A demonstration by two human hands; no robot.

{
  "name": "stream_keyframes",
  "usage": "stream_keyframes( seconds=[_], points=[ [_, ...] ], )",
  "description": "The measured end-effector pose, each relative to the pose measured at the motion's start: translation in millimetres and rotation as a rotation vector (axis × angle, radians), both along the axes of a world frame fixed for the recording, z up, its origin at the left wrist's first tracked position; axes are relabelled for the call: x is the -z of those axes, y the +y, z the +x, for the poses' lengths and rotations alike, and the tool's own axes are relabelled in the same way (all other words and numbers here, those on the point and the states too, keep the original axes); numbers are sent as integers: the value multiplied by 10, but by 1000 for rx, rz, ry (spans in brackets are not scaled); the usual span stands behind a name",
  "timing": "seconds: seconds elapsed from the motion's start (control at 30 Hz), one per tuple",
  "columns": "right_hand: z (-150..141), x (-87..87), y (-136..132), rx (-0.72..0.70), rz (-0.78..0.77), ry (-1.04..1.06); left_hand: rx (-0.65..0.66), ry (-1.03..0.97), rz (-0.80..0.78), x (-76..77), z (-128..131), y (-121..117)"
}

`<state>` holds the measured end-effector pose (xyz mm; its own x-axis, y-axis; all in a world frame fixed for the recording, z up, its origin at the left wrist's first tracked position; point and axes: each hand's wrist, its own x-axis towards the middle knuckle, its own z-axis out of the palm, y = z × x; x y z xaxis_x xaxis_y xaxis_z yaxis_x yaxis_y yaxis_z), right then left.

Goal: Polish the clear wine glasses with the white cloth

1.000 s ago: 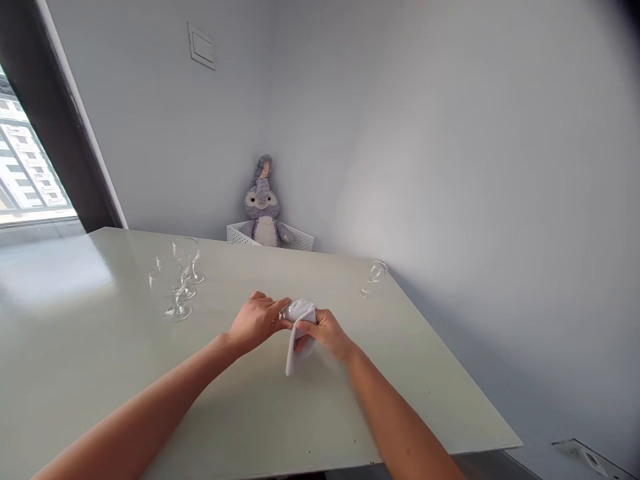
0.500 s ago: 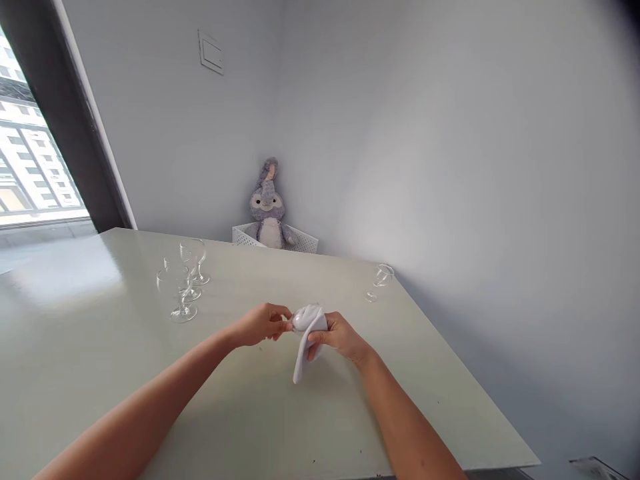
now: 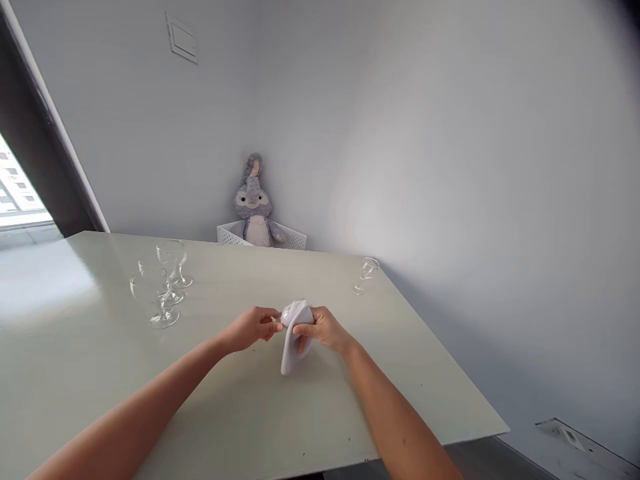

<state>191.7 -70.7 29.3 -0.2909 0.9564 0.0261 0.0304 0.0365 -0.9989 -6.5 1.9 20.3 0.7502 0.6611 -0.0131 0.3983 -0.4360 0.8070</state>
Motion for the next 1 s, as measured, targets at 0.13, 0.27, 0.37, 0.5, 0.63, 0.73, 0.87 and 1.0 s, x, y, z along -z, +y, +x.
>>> stream_keyframes(
  seconds=[0.13, 0.27, 0.37, 0.5, 0.63, 0.73, 0.87, 1.0],
  points=[
    [139, -34, 33, -50, 19, 48, 180, -176, -436, -5, 23, -20],
    [245, 87, 150, 225, 116, 137, 118, -293, -611, 62, 43, -27],
    [313, 140, 199, 413, 204, 88, 9, -387, -621, 71, 47, -23],
    [345, 142, 175, 727, 410, -80, -164, -488, -611, 44, 47, -9],
    [167, 132, 84, 714, 742, -462, -239, -433, -480, 100, 77, -4],
    [-107, 141, 25, 464, 912, -789, -262, -217, -164, 210, 133, -51],
    [-326, 173, 15, 400, 912, -909, -283, -7, 455, 298, 170, -156],
    [-173, 204, 105, 528, 563, -492, -119, 71, 808, 302, 158, -207]
  ],
)
